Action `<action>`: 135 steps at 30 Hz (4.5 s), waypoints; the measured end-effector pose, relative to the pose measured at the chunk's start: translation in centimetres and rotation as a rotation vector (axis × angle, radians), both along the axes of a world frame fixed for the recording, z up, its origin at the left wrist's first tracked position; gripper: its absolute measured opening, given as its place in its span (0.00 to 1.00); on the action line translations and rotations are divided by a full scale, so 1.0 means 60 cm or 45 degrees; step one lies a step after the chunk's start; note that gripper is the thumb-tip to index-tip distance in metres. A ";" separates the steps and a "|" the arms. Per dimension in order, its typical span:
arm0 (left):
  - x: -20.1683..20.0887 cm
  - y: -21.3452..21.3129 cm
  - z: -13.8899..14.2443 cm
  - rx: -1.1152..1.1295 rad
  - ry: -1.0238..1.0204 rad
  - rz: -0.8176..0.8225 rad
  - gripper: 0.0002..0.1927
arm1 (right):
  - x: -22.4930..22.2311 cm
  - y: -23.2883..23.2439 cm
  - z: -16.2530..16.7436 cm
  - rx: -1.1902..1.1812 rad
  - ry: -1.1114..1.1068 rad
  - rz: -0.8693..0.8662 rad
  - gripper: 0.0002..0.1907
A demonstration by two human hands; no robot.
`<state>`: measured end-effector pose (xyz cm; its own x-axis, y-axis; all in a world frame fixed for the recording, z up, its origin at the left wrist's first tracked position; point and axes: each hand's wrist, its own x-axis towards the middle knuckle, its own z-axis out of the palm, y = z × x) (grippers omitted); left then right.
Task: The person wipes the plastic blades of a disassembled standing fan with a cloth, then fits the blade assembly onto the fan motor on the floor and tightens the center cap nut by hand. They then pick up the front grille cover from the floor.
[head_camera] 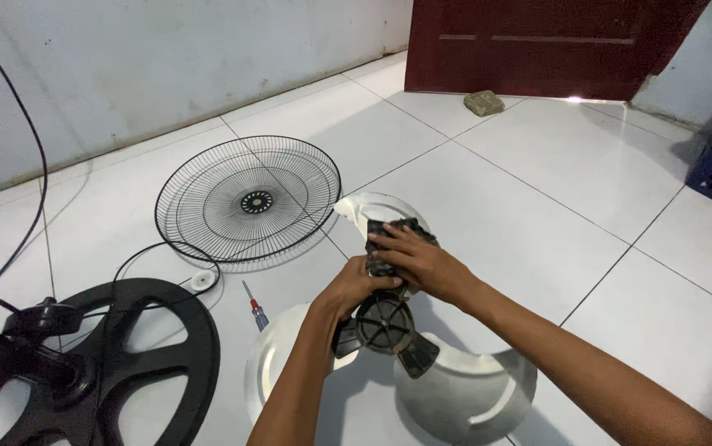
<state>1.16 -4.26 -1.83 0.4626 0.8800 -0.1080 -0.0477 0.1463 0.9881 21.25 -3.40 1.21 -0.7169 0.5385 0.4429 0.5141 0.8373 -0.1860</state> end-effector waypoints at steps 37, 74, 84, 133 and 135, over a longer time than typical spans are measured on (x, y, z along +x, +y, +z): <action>0.008 0.031 0.002 0.098 0.499 -0.101 0.37 | 0.018 0.059 0.009 0.489 -0.110 -0.167 0.34; 0.030 0.017 -0.006 -0.033 0.285 -0.068 0.31 | -0.010 0.048 -0.005 0.452 -0.107 -0.107 0.29; 0.040 0.019 0.010 0.031 0.329 -0.059 0.46 | -0.032 0.071 0.002 0.434 -0.069 -0.234 0.23; 0.002 0.005 0.006 -0.057 -0.070 0.092 0.31 | -0.007 0.060 0.050 0.062 0.116 -0.571 0.37; 0.000 0.004 0.002 -0.119 -0.048 0.096 0.31 | -0.008 0.054 0.048 -0.090 0.336 -0.578 0.35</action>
